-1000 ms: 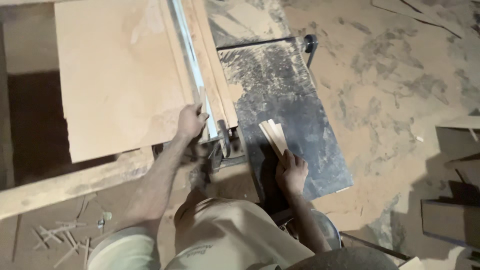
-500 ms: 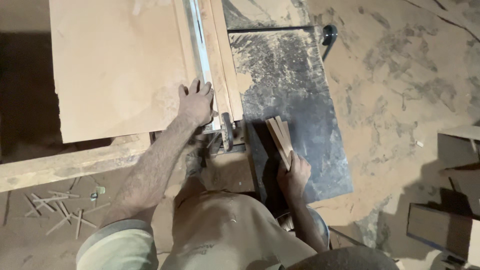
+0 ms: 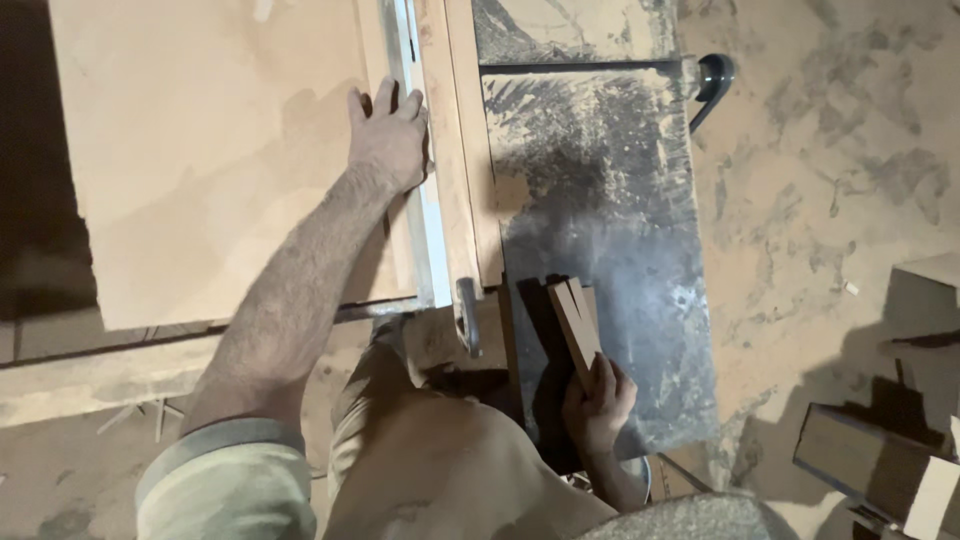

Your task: The person cuts small wooden strips into short pieces on a table saw, feeding each strip against the fence by hand. They gather the cut pieces into a pile on the saw table, collect an armful of strips from a bucket, and continue cutting and stacking the finished pieces.

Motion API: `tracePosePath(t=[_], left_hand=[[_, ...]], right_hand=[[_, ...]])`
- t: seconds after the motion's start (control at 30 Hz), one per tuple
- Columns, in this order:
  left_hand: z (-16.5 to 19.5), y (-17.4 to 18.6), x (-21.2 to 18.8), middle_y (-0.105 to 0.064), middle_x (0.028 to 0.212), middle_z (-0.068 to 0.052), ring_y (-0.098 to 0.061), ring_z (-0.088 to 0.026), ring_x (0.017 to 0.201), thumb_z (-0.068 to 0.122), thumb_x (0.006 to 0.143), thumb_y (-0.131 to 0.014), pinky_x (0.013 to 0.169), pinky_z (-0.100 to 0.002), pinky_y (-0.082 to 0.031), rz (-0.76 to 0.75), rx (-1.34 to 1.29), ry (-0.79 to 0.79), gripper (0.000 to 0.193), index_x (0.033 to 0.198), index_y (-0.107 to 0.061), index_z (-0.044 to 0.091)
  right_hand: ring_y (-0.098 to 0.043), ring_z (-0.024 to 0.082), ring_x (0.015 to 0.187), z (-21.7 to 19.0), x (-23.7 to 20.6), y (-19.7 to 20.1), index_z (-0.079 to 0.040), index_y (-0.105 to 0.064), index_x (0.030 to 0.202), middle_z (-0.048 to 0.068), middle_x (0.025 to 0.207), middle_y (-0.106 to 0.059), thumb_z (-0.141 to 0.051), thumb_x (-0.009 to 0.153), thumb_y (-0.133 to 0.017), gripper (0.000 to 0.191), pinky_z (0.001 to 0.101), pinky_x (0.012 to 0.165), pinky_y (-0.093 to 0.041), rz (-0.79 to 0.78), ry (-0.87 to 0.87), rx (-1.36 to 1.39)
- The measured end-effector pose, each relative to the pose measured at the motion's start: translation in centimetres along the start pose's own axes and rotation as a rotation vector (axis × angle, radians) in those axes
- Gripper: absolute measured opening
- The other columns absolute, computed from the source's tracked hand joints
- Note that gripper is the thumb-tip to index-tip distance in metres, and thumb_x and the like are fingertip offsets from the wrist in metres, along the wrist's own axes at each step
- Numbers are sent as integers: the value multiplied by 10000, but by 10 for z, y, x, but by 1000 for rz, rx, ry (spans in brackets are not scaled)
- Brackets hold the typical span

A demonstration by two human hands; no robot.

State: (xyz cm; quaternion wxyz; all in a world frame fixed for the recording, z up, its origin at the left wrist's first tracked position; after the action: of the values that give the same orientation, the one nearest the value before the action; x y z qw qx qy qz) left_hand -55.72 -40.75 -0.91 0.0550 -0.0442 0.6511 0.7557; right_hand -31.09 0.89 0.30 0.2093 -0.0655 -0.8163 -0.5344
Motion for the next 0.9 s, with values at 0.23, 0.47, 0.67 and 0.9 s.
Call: tracePosePath(t=[0.23, 0.47, 0.67, 0.9], left_hand=[[-32, 5, 53, -405, 1600, -88, -211, -409, 1508, 407, 775, -797, 1114, -780, -136, 36, -31, -11, 779, 1433, -578, 53], [-73, 6, 125, -413, 1606, -77, -205, -410, 1519, 373, 774, -790, 1097, -804, -115, 14, 31, -8, 756, 1435, -589, 66], [-117, 42, 200, -425, 1611, -119, -206, -397, 1569, 425, 877, -767, 1160, -816, -106, 29, 54, 15, 697, 1438, -594, 50], [-70, 122, 169, -500, 1539, -266, -401, -468, 1422, 154, 960, -677, 1152, -662, -315, 866, -238, -284, 592, 1489, -509, -52]], right_hand=[[-590, 419, 1071, -2, 7, -2, -6, -559, 1316, 199, 1253, -632, -79, 903, -677, 436, 522, 917, -455, -70, 89, 8], [-600, 438, 1056, -1, 0, -2, -42, -588, 1290, 213, 1216, -623, -88, 842, -685, 461, 530, 906, -483, -69, 10, -94], [-615, 434, 988, -17, 10, 4, -11, -587, 1300, 211, 1201, -644, -77, 888, -694, 430, 507, 885, -494, -39, 0, -83], [-592, 446, 1043, -23, 7, 2, 14, -583, 1311, 249, 1212, -625, -141, 874, -703, 479, 511, 904, -500, -7, -111, -173]])
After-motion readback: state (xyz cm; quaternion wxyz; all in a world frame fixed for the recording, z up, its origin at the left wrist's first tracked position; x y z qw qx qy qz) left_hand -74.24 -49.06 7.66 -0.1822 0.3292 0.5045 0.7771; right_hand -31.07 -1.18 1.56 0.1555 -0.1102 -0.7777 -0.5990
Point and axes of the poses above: each hand's wrist, its own x-axis towards the middle knuckle, its own y-axis out of the back of the hand, z = x × y, the point moved 6 cm from there along x, towards the middle knuckle
